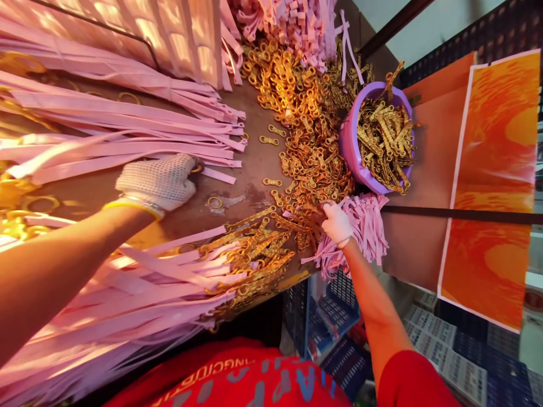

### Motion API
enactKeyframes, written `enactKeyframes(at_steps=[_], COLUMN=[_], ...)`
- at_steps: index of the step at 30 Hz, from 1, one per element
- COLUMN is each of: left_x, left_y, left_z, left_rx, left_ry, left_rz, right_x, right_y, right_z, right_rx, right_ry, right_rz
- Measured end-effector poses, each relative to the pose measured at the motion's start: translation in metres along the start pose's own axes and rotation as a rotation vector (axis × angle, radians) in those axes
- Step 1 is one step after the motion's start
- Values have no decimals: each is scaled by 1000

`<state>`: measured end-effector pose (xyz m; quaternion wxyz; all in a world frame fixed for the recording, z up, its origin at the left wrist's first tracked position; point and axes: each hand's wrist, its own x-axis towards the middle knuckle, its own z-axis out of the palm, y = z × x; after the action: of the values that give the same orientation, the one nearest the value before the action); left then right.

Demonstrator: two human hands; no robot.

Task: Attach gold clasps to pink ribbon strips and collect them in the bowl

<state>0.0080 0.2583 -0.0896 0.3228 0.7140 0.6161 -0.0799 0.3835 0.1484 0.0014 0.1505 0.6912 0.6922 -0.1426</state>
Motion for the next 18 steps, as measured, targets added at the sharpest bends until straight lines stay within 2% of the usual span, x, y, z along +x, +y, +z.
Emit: enactKeyframes(at_steps=[4,6,9,12,14,16,18], left_x=[-1,-3,-9,-22,-42,-75,-117], left_y=[-2,-1,5,19,29,37,40], left_z=[4,3,-4,-15,-20,-21,-20], left_rx=[5,-26,-161,-336,-388,-496,-685], left_ry=[34,43,59,67,49,-18,-158], left_rz=[-7,-1,-3,-16,-18,-10,20], right_x=[28,43,48,22,-5,-34,-59], right_y=[0,-9,-38,-79,-104,-125,-143], right_z=[-15,-24,-31,-22,-8,8,23], right_rx=[113,176,331,517,660,821,947], right_ry=[291,365,426,410,376,310,239], right_rz=[108,118,18,-131,-188,-201,-218])
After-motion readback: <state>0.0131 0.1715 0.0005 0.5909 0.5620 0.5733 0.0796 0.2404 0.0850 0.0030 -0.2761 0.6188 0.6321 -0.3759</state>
